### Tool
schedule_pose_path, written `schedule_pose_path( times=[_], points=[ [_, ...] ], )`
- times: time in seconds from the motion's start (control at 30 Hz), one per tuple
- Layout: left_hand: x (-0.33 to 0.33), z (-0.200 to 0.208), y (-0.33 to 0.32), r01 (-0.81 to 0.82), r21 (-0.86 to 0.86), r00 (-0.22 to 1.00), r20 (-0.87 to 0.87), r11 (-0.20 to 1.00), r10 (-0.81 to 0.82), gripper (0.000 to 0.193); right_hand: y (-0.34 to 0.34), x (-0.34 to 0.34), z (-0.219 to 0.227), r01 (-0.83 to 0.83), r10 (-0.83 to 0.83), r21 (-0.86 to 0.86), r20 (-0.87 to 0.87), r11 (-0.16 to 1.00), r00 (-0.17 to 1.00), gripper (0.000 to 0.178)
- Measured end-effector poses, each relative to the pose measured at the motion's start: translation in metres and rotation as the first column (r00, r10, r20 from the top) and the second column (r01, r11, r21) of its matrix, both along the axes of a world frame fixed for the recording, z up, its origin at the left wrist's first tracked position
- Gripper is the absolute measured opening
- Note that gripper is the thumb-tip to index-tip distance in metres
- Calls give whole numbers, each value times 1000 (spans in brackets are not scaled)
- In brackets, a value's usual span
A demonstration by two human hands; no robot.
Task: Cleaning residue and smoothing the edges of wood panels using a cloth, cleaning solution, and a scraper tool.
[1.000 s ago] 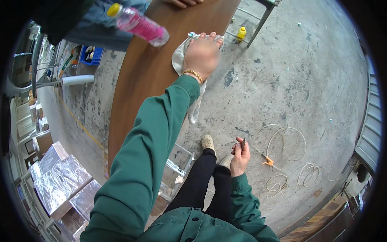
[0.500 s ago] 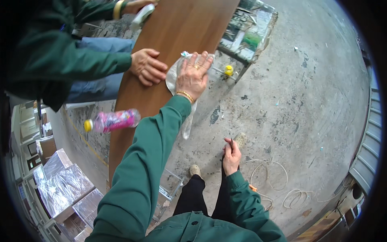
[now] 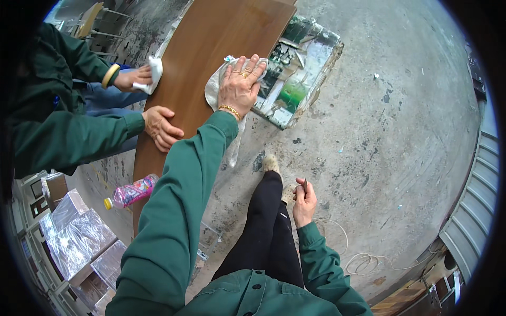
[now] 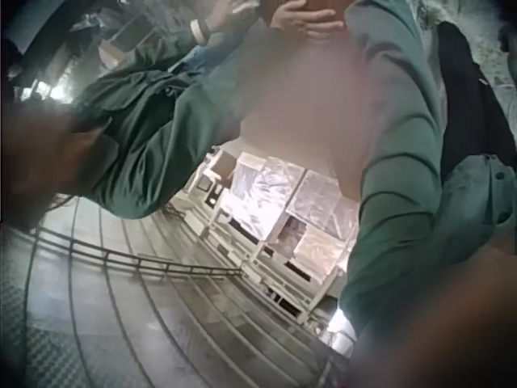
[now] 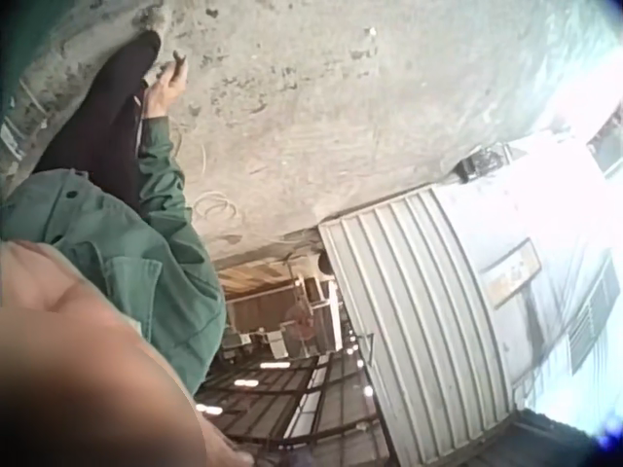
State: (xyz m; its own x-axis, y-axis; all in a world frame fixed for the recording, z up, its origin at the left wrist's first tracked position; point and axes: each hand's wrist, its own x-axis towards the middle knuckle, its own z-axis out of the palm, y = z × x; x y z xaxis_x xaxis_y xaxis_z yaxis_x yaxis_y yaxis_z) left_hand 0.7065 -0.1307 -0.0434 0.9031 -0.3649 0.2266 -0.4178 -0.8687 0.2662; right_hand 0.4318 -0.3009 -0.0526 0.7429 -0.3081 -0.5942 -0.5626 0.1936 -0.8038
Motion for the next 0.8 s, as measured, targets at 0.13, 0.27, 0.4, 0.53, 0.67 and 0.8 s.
schedule_pose_path(
  times=[0.13,0.27,0.4,0.53,0.67,0.8],
  points=[
    [46,-3,-26,6,6,1000,-4,1000,-6,48,-9,32,4,-5,6,1,-46,1000,999,19],
    [96,-3,-54,15,20,999,30,1000,-16,45,-21,75,3,-8,9,5,-30,1000,1000,19],
    [134,-6,-80,27,7,999,25,1000,-27,46,-33,127,0,25,-25,4,-3,1000,1000,19],
    [167,-7,-96,25,-16,1000,16,1000,-25,46,-40,177,8,80,-83,45,54,996,995,19],
    [190,-8,-110,0,-81,999,50,997,4,37,-59,236,28,145,-151,50,131,988,980,23],
    [185,-13,-91,-214,-372,964,70,903,258,29,-87,307,27,131,-151,114,191,985,970,22]
  ],
)
